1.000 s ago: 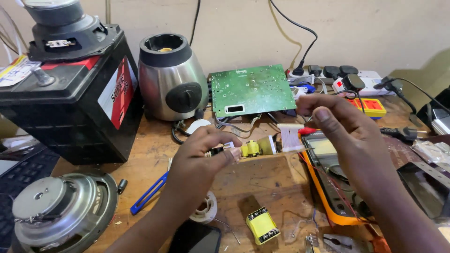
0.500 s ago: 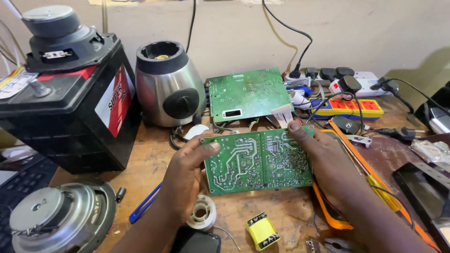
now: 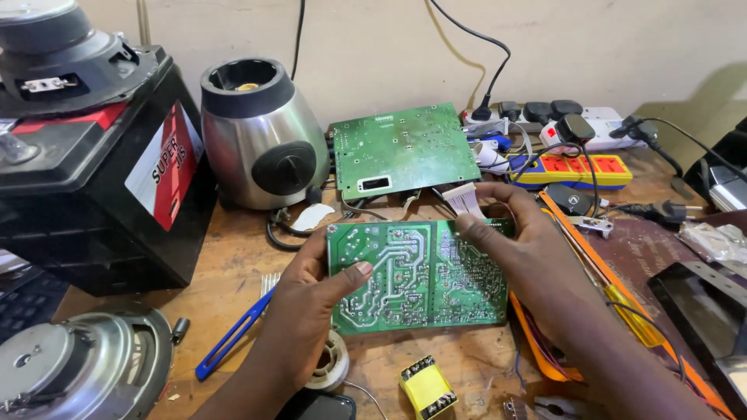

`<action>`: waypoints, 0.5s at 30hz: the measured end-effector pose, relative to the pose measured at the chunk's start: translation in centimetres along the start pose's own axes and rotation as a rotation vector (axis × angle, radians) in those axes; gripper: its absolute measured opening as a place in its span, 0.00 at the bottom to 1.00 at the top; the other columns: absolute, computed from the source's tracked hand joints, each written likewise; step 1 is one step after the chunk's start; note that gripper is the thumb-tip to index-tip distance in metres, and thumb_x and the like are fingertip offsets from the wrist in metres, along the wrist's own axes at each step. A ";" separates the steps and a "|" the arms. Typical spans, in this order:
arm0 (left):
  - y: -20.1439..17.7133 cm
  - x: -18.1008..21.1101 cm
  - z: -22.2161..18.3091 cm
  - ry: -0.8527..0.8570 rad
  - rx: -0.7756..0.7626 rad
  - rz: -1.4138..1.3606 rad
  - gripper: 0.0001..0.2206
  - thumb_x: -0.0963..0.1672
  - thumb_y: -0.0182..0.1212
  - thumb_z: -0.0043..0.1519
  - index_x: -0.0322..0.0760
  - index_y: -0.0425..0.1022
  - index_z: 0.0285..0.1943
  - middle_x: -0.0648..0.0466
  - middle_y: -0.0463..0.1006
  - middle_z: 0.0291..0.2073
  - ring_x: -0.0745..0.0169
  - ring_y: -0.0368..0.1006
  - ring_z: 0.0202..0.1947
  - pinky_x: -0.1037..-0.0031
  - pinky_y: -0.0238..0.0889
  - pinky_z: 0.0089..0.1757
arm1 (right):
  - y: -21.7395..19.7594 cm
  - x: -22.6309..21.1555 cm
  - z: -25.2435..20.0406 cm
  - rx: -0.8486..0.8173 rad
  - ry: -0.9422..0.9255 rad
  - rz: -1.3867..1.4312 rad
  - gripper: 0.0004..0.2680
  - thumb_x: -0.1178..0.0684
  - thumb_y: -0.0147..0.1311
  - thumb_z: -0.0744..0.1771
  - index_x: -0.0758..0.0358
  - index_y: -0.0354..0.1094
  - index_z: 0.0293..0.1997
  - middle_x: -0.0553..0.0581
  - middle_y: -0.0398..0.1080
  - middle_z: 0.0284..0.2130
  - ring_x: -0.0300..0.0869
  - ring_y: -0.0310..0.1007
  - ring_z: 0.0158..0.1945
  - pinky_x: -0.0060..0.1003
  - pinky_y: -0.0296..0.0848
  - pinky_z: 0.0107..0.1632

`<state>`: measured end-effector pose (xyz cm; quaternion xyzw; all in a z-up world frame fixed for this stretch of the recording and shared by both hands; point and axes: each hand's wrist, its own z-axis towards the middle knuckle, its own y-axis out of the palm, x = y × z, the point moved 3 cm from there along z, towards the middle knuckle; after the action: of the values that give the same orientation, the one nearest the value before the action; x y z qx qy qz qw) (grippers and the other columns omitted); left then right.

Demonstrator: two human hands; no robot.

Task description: Testing electrical components on a circuit board using a digital multimeter

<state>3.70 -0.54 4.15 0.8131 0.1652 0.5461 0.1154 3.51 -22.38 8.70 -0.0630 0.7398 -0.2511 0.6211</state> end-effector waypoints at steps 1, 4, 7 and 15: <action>-0.1 0.1 0.0 -0.001 0.000 0.000 0.30 0.34 0.62 0.61 0.39 0.75 0.77 0.44 0.85 0.55 0.48 0.79 0.53 0.57 0.74 0.54 | -0.1 0.1 0.1 0.000 0.001 -0.001 0.23 0.39 0.57 0.64 0.45 0.69 0.67 0.47 0.74 0.63 0.35 0.71 0.67 0.36 0.65 0.66; -0.2 -0.1 0.0 -0.017 -0.064 -0.007 0.32 0.35 0.61 0.60 0.39 0.74 0.79 0.43 0.85 0.54 0.47 0.79 0.53 0.56 0.74 0.54 | -0.1 0.4 0.2 -0.036 -0.003 -0.101 0.26 0.46 0.65 0.62 0.39 0.66 0.69 0.45 0.71 0.69 0.37 0.69 0.72 0.38 0.64 0.70; -0.3 -0.5 0.2 0.061 -0.086 0.122 0.27 0.34 0.69 0.53 0.34 0.79 0.65 0.42 0.87 0.49 0.46 0.82 0.49 0.57 0.76 0.51 | -0.2 0.4 0.4 -0.025 -0.002 -0.168 0.26 0.44 0.66 0.61 0.38 0.66 0.69 0.45 0.71 0.70 0.38 0.70 0.71 0.39 0.63 0.70; -0.4 -0.5 -0.2 0.101 -0.064 0.284 0.36 0.35 0.68 0.57 0.49 0.72 0.79 0.49 0.87 0.47 0.56 0.80 0.44 0.62 0.77 0.45 | -0.3 0.0 0.1 -0.046 -0.006 -0.169 0.27 0.47 0.68 0.62 0.38 0.65 0.70 0.48 0.71 0.68 0.38 0.69 0.73 0.42 0.65 0.70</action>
<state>3.31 -0.36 3.68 0.7958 0.0366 0.6020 0.0543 3.54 -22.64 8.84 -0.1399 0.7356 -0.2854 0.5982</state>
